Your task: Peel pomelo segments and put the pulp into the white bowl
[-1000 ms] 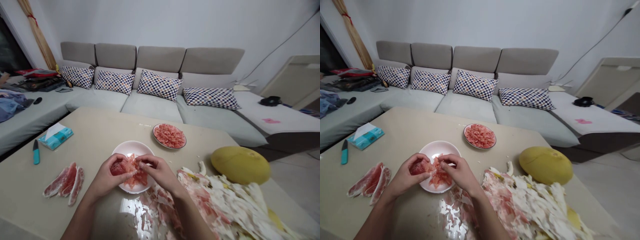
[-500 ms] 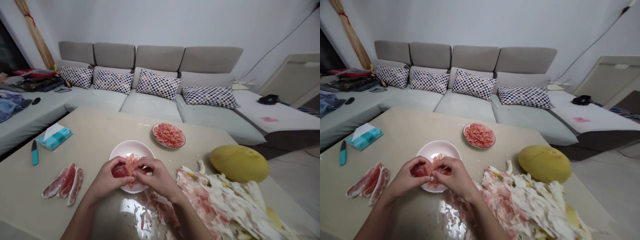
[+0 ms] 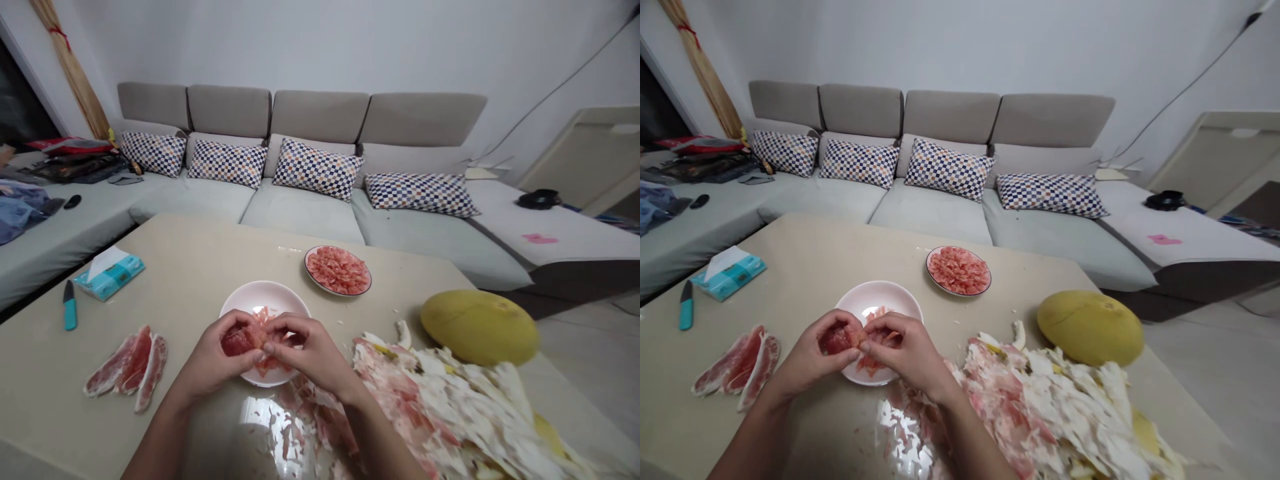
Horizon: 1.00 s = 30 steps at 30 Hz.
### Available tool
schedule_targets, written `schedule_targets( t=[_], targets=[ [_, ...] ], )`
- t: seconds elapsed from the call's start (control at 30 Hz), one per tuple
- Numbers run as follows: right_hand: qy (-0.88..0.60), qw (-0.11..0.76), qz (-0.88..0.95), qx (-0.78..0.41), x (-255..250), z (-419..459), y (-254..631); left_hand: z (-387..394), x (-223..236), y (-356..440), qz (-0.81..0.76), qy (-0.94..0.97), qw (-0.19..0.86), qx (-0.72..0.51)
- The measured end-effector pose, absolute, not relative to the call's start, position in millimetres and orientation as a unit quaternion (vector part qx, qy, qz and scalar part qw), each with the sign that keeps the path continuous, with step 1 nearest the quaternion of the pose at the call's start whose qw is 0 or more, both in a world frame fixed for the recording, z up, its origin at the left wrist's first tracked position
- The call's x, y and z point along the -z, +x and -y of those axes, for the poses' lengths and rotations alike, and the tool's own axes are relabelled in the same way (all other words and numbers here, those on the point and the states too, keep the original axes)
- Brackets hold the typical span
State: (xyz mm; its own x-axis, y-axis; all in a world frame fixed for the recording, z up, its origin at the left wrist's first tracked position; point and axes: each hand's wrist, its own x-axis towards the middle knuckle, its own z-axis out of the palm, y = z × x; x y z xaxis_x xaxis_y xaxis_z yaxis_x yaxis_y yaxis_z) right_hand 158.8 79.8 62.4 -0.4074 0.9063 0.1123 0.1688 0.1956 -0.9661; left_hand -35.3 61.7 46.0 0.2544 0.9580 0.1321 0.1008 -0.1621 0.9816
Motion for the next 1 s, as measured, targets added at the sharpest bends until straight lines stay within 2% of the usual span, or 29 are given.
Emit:
schedule_targets(
  t=[0.13,0.53,0.73,1.0],
  targets=[
    [-0.397,0.362,0.673,-0.508,-62.6,-80.8,160.1,-62.5,-44.6,-36.8,-0.424,0.633,0.496,-0.416],
    [-0.405,0.372,0.704,-0.45,-59.6,-80.9,157.7,-61.5,-46.3,-27.7,-0.435,0.657,0.457,-0.413],
    [-0.416,0.401,0.644,-0.502,-56.8,-82.8,150.9,-62.2,-39.0,-27.6,-0.422,0.647,0.45,-0.448],
    [-0.35,0.447,0.6,-0.563,-50.2,-90.2,155.4,-62.8,-38.4,-31.9,-0.434,0.62,0.436,-0.487]
  ],
)
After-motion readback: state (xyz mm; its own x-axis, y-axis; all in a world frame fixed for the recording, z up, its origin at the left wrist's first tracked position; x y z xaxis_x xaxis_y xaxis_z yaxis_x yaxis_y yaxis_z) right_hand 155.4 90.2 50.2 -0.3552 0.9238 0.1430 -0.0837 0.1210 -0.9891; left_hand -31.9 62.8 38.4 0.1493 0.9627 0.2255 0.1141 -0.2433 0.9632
